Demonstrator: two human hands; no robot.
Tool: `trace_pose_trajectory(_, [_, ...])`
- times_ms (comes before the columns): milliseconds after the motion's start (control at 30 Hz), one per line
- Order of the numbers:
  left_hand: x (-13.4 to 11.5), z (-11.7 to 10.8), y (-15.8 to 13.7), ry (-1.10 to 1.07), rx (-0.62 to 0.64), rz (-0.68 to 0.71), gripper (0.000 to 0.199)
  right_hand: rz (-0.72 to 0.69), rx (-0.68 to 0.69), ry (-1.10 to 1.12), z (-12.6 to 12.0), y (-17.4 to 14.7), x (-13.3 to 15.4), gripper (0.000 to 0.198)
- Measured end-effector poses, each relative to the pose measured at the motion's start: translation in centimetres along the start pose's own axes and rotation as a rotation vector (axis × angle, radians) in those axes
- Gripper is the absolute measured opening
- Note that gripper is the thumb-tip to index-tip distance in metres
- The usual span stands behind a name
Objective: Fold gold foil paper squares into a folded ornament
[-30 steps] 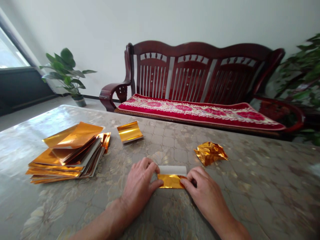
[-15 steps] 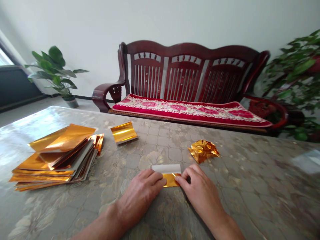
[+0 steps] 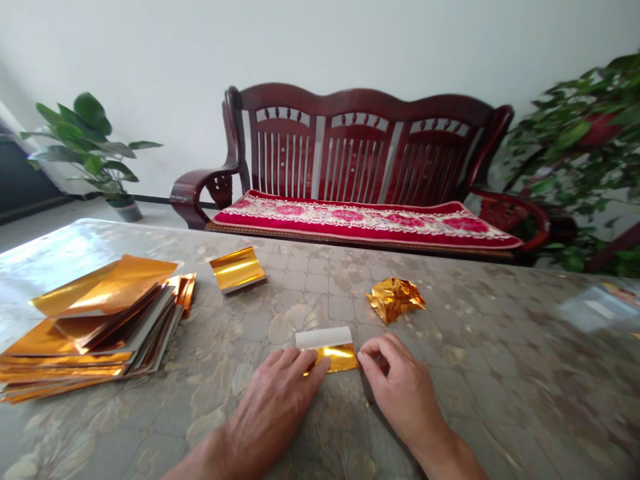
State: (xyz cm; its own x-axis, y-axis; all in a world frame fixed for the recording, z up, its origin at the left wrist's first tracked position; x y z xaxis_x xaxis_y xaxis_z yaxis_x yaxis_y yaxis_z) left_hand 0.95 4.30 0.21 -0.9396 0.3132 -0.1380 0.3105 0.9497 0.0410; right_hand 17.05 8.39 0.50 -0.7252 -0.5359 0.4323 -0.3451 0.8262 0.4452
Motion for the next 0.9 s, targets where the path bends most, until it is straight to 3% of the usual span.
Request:
trace_pose_trajectory(200, [0.3, 0.6, 0.2, -0.025, 0.002, -0.018, 0.036, -0.077, 0.103, -0.05, 0.5, -0.2, 1.1, 0.001])
trace_pose_trajectory(400, [0.3, 0.9, 0.3, -0.006, -0.006, -0.003, 0.037, -0.103, 0.139, -0.114, 1.0, -0.1, 0.9, 0.014])
trace_pose_trajectory(600, [-0.1, 0.4, 0.2, 0.056, 0.007, 0.004, 0.034, -0.04, 0.144, -0.109, 1.2, 0.0, 0.7, 0.013])
trace_pose_trajectory(733, [-0.2, 0.6, 0.0, 0.084, 0.019, 0.003, 0.034, -0.006, 0.121, -0.159, 1.1, 0.4, 1.3, 0.009])
trace_pose_trajectory(900, [-0.1, 0.4, -0.4, 0.071, -0.002, 0.028, 0.035, -0.015, 0.122, -0.266, 1.4, 0.8, 2.8, 0.022])
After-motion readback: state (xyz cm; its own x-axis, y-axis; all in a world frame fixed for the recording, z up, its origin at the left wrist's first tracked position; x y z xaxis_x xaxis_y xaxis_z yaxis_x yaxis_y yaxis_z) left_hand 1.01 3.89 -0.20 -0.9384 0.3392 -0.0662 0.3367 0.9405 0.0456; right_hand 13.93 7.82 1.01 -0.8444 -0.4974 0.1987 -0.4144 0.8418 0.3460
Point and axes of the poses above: each hand's wrist, its own y-axis towards the middle knuckle, its own z-axis out of the palm, x = y × z, the point moved 8 cm from there along y, towards the middle knuckle, and after that the axes turned 15 degrees about -z, right-handed, at the moved point
